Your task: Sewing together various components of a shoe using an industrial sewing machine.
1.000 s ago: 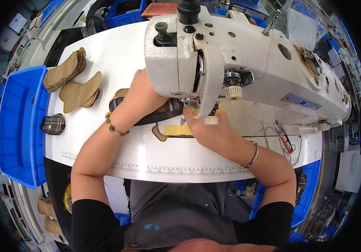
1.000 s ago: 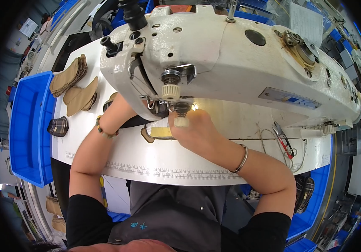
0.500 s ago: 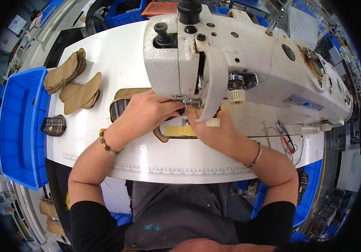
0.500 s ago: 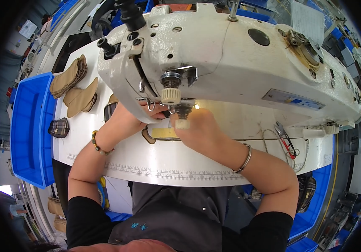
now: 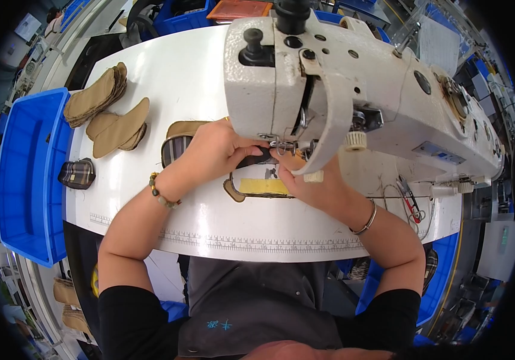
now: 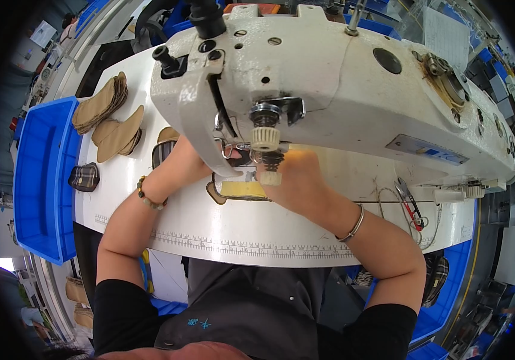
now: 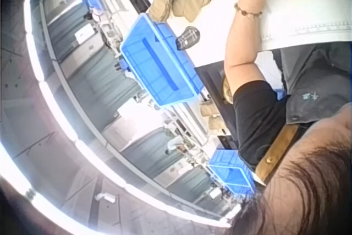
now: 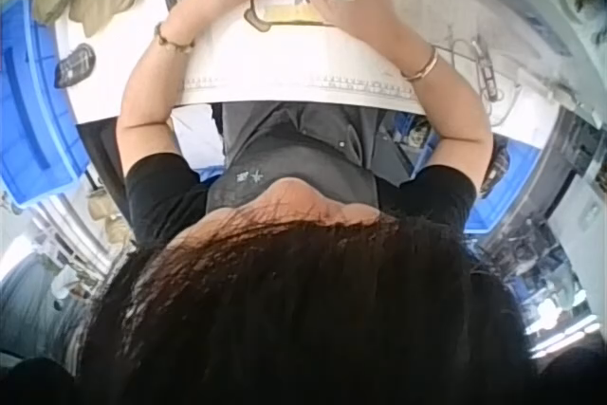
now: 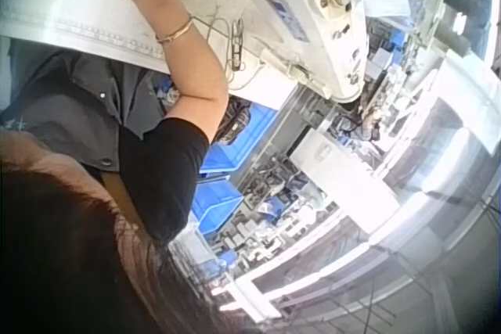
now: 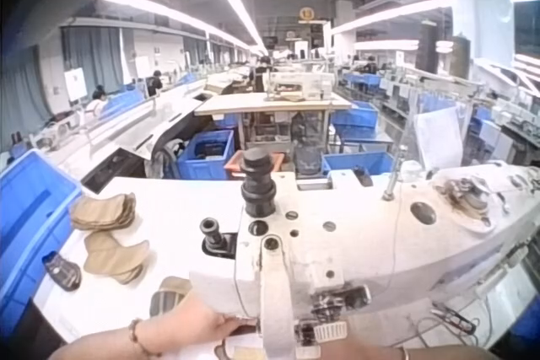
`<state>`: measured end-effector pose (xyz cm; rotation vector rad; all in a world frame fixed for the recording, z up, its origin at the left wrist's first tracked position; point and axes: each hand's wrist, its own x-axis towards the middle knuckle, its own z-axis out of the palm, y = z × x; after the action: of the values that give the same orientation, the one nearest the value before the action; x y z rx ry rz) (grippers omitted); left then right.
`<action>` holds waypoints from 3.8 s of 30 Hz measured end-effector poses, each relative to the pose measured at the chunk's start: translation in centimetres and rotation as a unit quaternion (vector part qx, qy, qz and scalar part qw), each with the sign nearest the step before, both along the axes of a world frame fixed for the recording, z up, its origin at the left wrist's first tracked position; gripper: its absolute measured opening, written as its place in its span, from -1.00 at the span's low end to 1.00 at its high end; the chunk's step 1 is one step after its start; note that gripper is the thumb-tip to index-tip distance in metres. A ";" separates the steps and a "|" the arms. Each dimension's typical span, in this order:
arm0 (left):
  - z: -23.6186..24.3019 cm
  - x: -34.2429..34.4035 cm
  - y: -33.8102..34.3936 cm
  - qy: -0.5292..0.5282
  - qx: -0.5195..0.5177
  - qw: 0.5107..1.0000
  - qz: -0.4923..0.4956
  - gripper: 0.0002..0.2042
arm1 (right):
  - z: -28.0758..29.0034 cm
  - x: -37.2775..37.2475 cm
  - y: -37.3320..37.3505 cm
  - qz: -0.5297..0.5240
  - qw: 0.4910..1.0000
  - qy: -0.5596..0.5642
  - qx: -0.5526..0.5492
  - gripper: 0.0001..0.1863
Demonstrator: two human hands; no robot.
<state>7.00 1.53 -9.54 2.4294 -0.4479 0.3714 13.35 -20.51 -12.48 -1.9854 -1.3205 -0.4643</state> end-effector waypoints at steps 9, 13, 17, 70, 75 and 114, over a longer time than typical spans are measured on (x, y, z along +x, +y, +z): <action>0.2 0.4 0.1 0.068 -0.083 0.994 0.000 -0.85 | 0.5 -0.6 0.2 -0.005 1.000 0.022 0.007 -0.94; 0.8 0.4 -0.1 0.120 -0.106 0.987 0.015 -0.86 | 0.7 -0.5 0.1 0.004 1.000 -0.014 -0.008 -0.93; 0.6 0.4 -0.2 0.099 -0.106 0.989 0.011 -0.86 | -0.1 -0.7 0.0 0.000 0.999 -0.011 -0.043 -0.83; 2.9 -0.9 -2.2 0.077 0.140 0.978 0.132 -0.78 | 1.2 -2.2 -0.8 0.036 0.965 -0.186 -0.182 -0.57; 2.9 -0.8 -2.3 0.053 0.090 0.988 0.114 -0.75 | 2.1 -2.6 -0.9 0.060 0.970 -0.150 -0.183 -0.68; 2.1 -0.3 -2.5 0.126 0.054 0.976 0.166 -0.78 | 1.0 -4.9 -0.2 0.161 0.972 -0.136 -0.102 -0.75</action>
<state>6.71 -0.95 -7.42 2.6159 0.0536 0.1755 8.46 -20.67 -11.43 -1.8641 -1.8929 -0.4706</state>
